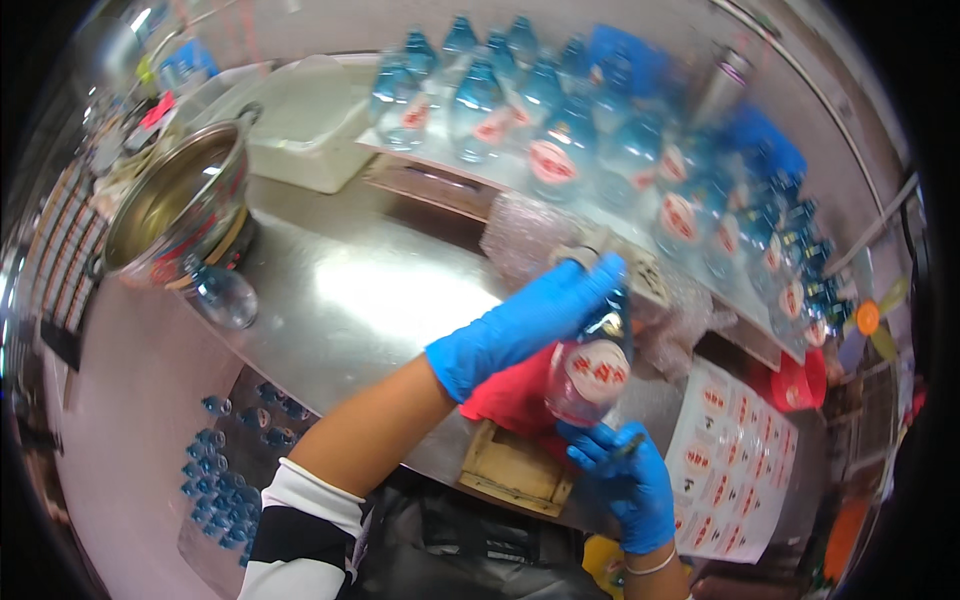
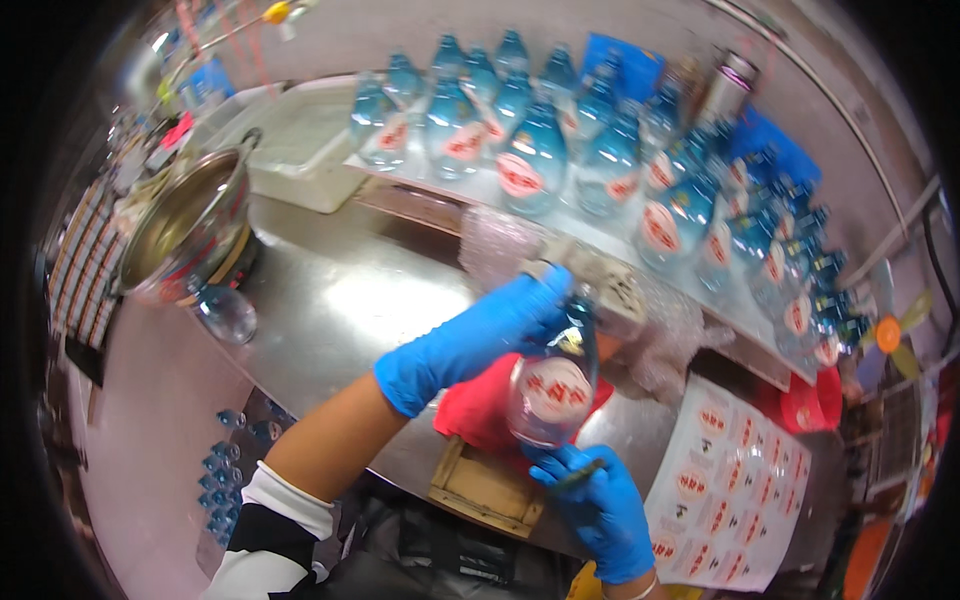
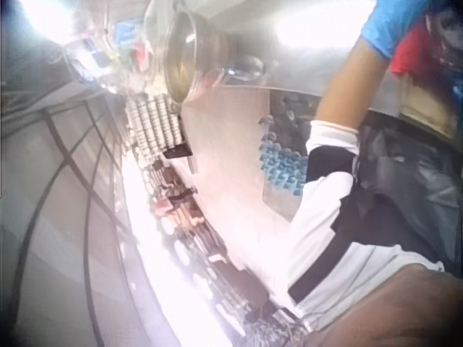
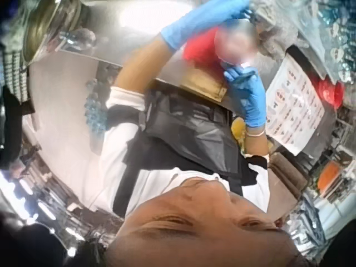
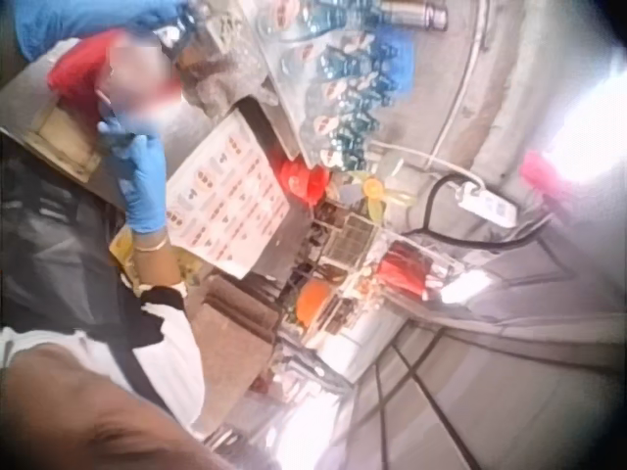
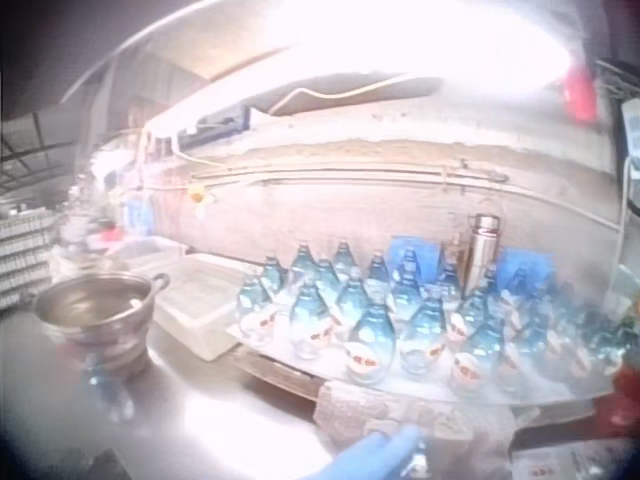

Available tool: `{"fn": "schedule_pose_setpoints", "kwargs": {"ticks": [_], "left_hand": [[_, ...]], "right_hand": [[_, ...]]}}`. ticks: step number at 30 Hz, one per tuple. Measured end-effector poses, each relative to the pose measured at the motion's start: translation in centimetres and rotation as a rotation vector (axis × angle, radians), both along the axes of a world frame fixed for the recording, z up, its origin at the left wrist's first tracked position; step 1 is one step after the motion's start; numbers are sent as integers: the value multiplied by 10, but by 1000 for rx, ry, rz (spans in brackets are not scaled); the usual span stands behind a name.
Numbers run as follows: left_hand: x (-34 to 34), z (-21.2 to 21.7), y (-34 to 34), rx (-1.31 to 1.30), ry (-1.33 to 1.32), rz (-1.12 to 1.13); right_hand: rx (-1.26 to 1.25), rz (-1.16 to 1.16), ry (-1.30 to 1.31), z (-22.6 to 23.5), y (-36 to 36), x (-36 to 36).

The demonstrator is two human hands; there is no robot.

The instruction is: The person applies circular labels to the bodies of blue glass bottles. They pick up a bottle, place it on a red cloth, apply a label from a sheet, and smooth it down with a green tool. The person then places the labeled bottle on a nearby table and repeats the process with a new bottle.

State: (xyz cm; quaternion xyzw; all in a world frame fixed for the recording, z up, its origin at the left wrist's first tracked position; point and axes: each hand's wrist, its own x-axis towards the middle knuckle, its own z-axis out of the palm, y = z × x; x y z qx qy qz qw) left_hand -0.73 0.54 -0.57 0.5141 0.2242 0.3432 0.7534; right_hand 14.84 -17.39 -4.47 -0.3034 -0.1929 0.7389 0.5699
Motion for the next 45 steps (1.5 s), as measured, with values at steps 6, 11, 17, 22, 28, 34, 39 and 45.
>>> {"fn": "schedule_pose_setpoints", "kwargs": {"ticks": [6, 11, 17, 22, 28, 34, 39, 45], "left_hand": [[-71, 31, -44, 244, 79, 173], [-165, 30, -142, 255, -121, 797], [-309, 2, -282, 74, 165, 1648], [-425, -108, -343, -148, 458, 2220], [-508, -305, -350, -118, 1148, 2247], [-523, -439, -335, -469, 951, 2293], [-510, -491, -335, -535, 1042, 2177], [-541, -442, -322, -699, 1542, 1951]], "right_hand": [[202, 104, -389, -2, 7, 10], [179, 488, -687, 32, 42, -56], [-47, 619, -720, 72, 67, -133], [-31, 696, -265, 26, 108, -104], [-159, 477, -425, 38, 109, -134], [-185, 412, -542, 40, 109, -163], [-197, 415, -618, 44, 116, -190], [-187, 447, -672, 41, 128, -220]]}}
